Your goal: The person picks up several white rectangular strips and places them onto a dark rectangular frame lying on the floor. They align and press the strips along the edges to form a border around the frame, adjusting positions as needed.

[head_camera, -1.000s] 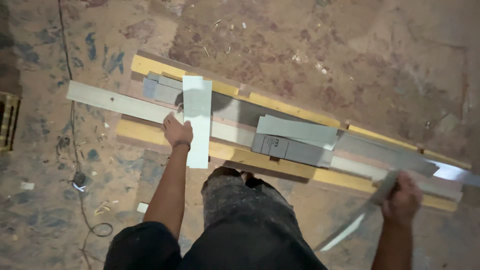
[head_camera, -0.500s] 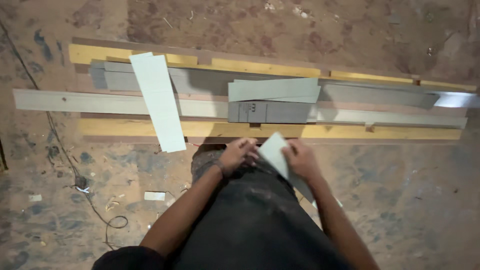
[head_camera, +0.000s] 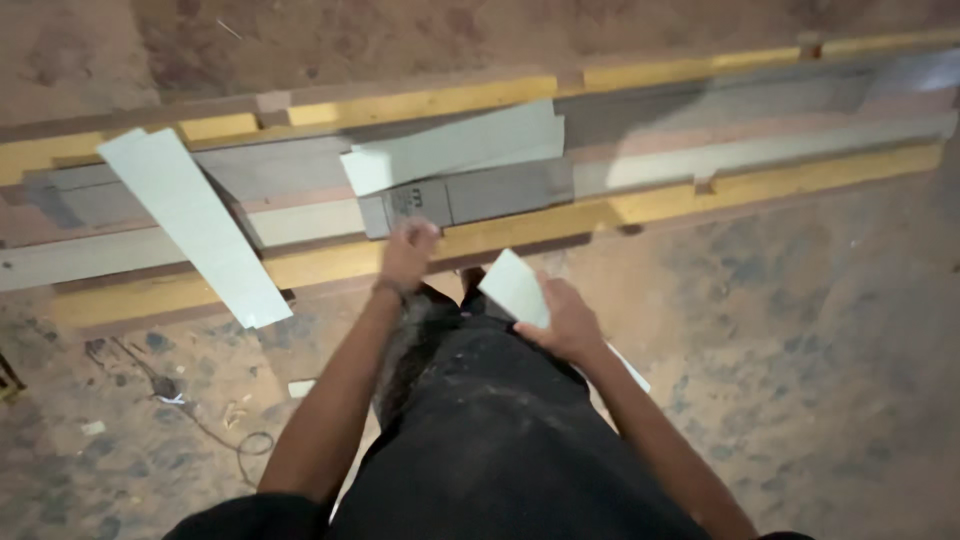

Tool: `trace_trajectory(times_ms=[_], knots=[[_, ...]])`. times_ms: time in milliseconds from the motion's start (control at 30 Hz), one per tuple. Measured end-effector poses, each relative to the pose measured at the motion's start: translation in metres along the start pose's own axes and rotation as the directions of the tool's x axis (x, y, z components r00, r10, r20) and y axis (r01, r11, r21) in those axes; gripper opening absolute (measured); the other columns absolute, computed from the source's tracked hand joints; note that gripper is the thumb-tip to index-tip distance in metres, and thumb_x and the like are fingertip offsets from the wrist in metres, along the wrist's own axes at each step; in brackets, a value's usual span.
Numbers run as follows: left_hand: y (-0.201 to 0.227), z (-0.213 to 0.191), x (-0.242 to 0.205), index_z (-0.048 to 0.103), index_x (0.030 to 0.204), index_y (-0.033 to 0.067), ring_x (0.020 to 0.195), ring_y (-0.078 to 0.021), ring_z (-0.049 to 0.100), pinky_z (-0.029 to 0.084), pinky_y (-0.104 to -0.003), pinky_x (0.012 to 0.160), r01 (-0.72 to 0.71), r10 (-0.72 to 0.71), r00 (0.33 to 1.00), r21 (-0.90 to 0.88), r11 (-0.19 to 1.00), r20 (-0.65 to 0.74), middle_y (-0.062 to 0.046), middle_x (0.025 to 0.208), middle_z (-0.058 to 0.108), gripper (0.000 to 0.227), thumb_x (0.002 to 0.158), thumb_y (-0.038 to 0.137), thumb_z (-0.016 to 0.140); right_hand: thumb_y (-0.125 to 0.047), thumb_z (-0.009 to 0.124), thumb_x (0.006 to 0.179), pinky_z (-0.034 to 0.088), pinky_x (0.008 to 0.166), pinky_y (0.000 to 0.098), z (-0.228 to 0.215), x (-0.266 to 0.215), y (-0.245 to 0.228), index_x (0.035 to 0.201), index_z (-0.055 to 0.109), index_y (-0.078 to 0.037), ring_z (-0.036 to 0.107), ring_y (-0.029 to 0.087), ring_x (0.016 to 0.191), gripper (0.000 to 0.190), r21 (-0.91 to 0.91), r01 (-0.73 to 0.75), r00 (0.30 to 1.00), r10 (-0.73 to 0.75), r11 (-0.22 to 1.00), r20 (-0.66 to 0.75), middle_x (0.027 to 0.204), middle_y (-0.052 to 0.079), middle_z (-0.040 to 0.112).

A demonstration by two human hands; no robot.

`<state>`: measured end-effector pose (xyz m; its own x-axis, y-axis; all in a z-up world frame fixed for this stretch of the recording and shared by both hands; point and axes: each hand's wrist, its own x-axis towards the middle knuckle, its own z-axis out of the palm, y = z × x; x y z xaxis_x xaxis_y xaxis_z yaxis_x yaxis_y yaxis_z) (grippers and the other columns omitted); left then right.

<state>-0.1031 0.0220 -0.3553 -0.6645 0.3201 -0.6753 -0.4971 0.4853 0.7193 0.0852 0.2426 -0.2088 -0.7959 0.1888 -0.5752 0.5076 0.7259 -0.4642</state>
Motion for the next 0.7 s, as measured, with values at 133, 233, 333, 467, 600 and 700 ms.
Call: trace_trajectory(times_ms=[133,233,333,467,600,700], knots=[[-0.019,-0.017,0.043,0.064,0.124,0.0076,0.122,-0.0389,0.053,0.046,-0.049,0.103,-0.228,0.473,0.874,0.765,0.602,-0.111,-0.018,0.127,0.06,0.037,0.087,0.014,0.065,-0.047,0.083,0.077,0.041,0.108,0.0481,-0.006,-0.02,0.076,0.153,0.036,-0.001,0.048,0.043,0.132,0.101,0.041,-0.099,0.995,0.1,0.994,-0.015,0.141,0.026,0.052],[-0.028,-0.017,0.059,0.064,0.123,0.0102,0.128,-0.0367,0.051,0.045,-0.05,0.103,-0.391,0.642,0.751,0.888,0.244,0.154,-0.015,0.132,0.058,0.036,0.088,0.015,0.067,-0.045,0.084,0.075,0.04,0.109,0.0478,-0.009,-0.033,0.118,0.152,0.038,-0.001,0.047,0.042,0.134,0.1,0.054,-0.184,0.982,0.187,0.981,-0.041,0.143,0.026,0.052],[-0.03,-0.021,0.068,0.063,0.12,0.0098,0.122,-0.0386,0.054,0.046,-0.051,0.097,-0.425,0.534,0.797,0.89,0.166,0.281,-0.018,0.127,0.058,0.039,0.083,0.019,0.069,-0.044,0.083,0.075,0.041,0.109,0.0467,-0.007,-0.043,0.143,0.152,0.039,-0.002,0.048,0.041,0.135,0.098,0.08,-0.3,0.953,0.303,0.951,-0.028,0.144,0.025,0.052],[-0.018,-0.029,0.078,0.061,0.125,0.0089,0.121,-0.037,0.056,0.048,-0.049,0.098,-0.484,0.488,0.782,0.871,0.085,0.387,-0.017,0.127,0.058,0.042,0.086,0.021,0.071,-0.044,0.084,0.073,0.041,0.111,0.0449,-0.006,-0.045,0.154,0.151,0.039,-0.001,0.05,0.04,0.135,0.099,0.129,-0.291,0.956,0.295,0.948,-0.011,0.144,0.025,0.052],[-0.01,-0.028,0.081,0.06,0.121,0.0038,0.117,-0.0388,0.057,0.05,-0.048,0.095,-0.496,0.42,0.803,0.865,0.075,0.424,-0.02,0.122,0.059,0.043,0.085,0.025,0.072,-0.044,0.083,0.075,0.041,0.11,0.0457,-0.004,-0.046,0.159,0.152,0.038,-0.001,0.049,0.04,0.135,0.099,0.124,-0.291,0.956,0.294,0.949,-0.007,0.145,0.025,0.051],[-0.009,-0.024,0.084,0.061,0.119,-0.0017,0.112,-0.0377,0.058,0.049,-0.051,0.094,-0.498,0.375,0.802,0.867,-0.006,0.464,-0.021,0.116,0.06,0.051,0.079,0.029,0.068,-0.044,0.083,0.075,0.041,0.11,0.0455,-0.003,-0.048,0.163,0.153,0.037,-0.002,0.049,0.04,0.135,0.1,0.119,-0.324,0.946,0.325,0.939,0.009,0.146,0.025,0.05]])
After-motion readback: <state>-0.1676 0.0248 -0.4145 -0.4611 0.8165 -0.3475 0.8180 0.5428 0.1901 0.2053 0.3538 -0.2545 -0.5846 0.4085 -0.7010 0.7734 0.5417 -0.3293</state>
